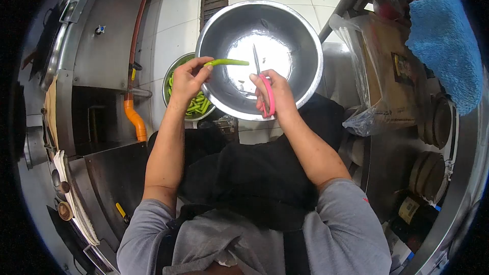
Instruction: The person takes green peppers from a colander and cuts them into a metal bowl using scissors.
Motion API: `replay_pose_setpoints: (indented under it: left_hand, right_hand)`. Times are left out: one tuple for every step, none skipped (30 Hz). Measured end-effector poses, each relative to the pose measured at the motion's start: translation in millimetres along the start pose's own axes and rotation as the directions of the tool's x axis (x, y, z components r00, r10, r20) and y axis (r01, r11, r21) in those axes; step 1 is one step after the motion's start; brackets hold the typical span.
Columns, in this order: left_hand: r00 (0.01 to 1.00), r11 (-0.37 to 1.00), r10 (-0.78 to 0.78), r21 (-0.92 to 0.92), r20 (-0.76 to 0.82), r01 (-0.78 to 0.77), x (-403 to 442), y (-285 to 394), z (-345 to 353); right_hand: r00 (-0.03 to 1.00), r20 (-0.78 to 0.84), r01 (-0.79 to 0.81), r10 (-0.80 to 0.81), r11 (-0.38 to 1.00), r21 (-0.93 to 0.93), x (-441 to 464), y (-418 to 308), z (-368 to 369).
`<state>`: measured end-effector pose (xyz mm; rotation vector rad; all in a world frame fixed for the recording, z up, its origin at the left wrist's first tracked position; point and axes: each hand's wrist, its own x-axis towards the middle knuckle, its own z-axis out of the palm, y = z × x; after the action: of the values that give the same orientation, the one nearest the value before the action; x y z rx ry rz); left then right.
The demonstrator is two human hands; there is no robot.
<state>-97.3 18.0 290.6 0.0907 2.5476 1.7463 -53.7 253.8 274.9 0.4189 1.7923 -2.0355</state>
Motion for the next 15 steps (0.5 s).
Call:
replay_pose_setpoints:
  left_hand:
    - [0.999, 1.0, -0.02, 0.019, -0.036, 0.02, 1, -2, -1]
    - [0.999, 1.0, -0.02, 0.02, -0.039, 0.02, 2, -4, -2]
    - [0.994, 0.998, -0.06, -0.001, -0.086, 0.061, 2, -1, -3]
    - [0.986, 0.995, -0.102, -0.024, -0.134, 0.099, 3, 1, -4]
    - [0.985, 0.995, -0.102, -0.024, -0.139, 0.099, 3, 2, -3]
    - [0.984, 0.987, -0.105, -0.138, -0.147, 0.084, 3, 3, -1]
    - [0.982, 0.966, -0.108, -0.251, -0.153, 0.067, 3, 3, 1]
    - [0.982, 0.965, -0.107, -0.252, -0.153, 0.066, 2, 2, 4]
    - [0.988, 0.958, -0.088, -0.282, -0.123, 0.05, 1, 2, 8]
    - [0.993, 0.95, -0.068, -0.312, -0.093, 0.036, -1, 2, 12]
    - [0.993, 0.948, -0.067, -0.317, -0.094, 0.034, -3, 2, 17]
    - [0.993, 0.948, -0.07, -0.317, -0.091, 0.037, -4, 3, 18]
    - [0.999, 0.96, -0.039, -0.278, -0.023, 0.031, -5, 3, 18]
    - [0.999, 0.97, -0.011, -0.24, 0.047, 0.022, -6, 3, 19]
    - [0.998, 0.978, 0.014, -0.206, 0.058, -0.002, -7, 2, 20]
  right_hand:
    - [1.0, 0.008, -0.007, 0.007, 1.0, 0.014, 1, 1, 0]
    - [1.0, 0.018, -0.014, 0.013, 1.0, 0.026, 2, 1, 0]
    - [1.0, 0.021, -0.013, 0.012, 1.0, 0.024, 2, 0, 1]
    - [1.0, 0.013, -0.021, 0.021, 0.999, 0.033, 0, 1, 3]
    - [1.0, 0.005, -0.029, 0.029, 0.999, 0.042, 0, 1, 5]
    - [1.0, 0.008, -0.028, 0.028, 0.999, 0.039, 2, 4, 5]
    - [0.999, 0.038, -0.003, -0.002, 0.992, 0.125, 5, 9, 6]
    - [0.997, 0.064, 0.021, -0.035, 0.977, 0.211, 6, 13, 5]
    - [0.997, 0.062, 0.022, -0.036, 0.978, 0.21, 5, 10, 6]
    - [0.995, 0.086, 0.035, -0.052, 0.982, 0.188, 3, 7, 7]
    - [0.992, 0.11, 0.048, -0.067, 0.985, 0.166, 1, 6, 8]
    - [0.992, 0.108, 0.045, -0.064, 0.985, 0.167, 2, 8, 8]
    - [0.99, 0.085, 0.096, -0.112, 0.981, 0.169, 4, 11, 9]
    - [0.985, 0.063, 0.148, -0.16, 0.974, 0.169, 5, 12, 9]
    - [0.986, 0.061, 0.145, -0.158, 0.975, 0.17, 5, 11, 7]
